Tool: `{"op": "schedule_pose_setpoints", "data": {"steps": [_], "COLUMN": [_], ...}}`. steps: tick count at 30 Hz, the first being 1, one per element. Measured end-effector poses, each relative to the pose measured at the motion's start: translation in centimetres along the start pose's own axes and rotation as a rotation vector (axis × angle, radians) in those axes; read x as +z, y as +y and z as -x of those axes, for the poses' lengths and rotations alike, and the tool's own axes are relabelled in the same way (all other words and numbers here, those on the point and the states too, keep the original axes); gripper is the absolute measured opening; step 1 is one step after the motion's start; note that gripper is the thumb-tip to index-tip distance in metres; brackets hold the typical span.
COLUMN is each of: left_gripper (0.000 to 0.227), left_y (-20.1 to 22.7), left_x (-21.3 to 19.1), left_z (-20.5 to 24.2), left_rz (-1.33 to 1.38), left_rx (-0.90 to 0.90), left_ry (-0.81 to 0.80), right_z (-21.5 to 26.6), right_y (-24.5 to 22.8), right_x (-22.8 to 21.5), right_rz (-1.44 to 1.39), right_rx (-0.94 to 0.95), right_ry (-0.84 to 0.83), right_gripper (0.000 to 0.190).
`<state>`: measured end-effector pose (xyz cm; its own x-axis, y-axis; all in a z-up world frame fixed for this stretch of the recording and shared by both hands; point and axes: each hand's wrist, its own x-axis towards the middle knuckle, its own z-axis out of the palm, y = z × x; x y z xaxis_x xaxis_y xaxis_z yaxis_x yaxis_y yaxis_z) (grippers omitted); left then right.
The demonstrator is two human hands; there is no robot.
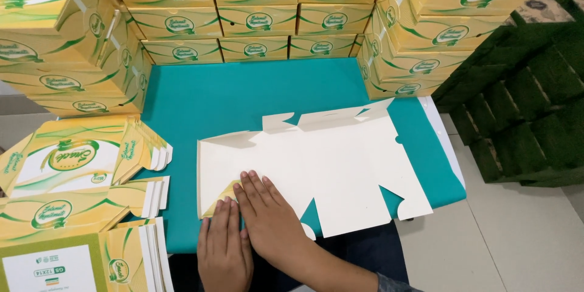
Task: The person assembles a flat, pre-cut cardboard box by folding the side flaps and tucking the tabs into slots to form a rectangular container. The person then places a lid on top to complete the box.
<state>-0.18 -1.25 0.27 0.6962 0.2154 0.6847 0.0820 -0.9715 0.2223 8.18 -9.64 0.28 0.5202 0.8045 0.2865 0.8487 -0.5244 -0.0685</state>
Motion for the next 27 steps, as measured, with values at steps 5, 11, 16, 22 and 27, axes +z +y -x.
{"op": "schedule_pose_setpoints", "data": {"steps": [5, 11, 16, 22, 27], "left_gripper": [0.054, 0.060, 0.070, 0.068, 0.067], "left_y": [0.0, -0.6, -0.6, -0.4, 0.2], "left_x": [-0.3, -0.5, -1.0, -1.5, -1.3], "left_z": [-0.2, 0.1, -0.1, -0.4, -0.5], "left_rz": [-0.087, -0.218, -0.207, -0.278, -0.288], "left_rx": [-0.047, 0.011, 0.019, 0.050, 0.040], "left_ry": [-0.164, -0.255, -0.336, -0.364, -0.334], "right_z": [0.3, 0.4, 0.9, 3.4, 5.3], "right_y": [0.4, 1.1, 1.6, 2.1, 1.9], "right_x": [-1.4, -2.6, -3.4, -5.5, -6.1], "right_rz": [0.087, -0.067, -0.048, -0.081, 0.069], "right_rx": [-0.029, -0.109, -0.132, -0.082, -0.048], "right_ry": [-0.032, -0.110, -0.102, -0.040, 0.047], "right_gripper": [0.063, 0.055, 0.058, 0.060, 0.064]}}
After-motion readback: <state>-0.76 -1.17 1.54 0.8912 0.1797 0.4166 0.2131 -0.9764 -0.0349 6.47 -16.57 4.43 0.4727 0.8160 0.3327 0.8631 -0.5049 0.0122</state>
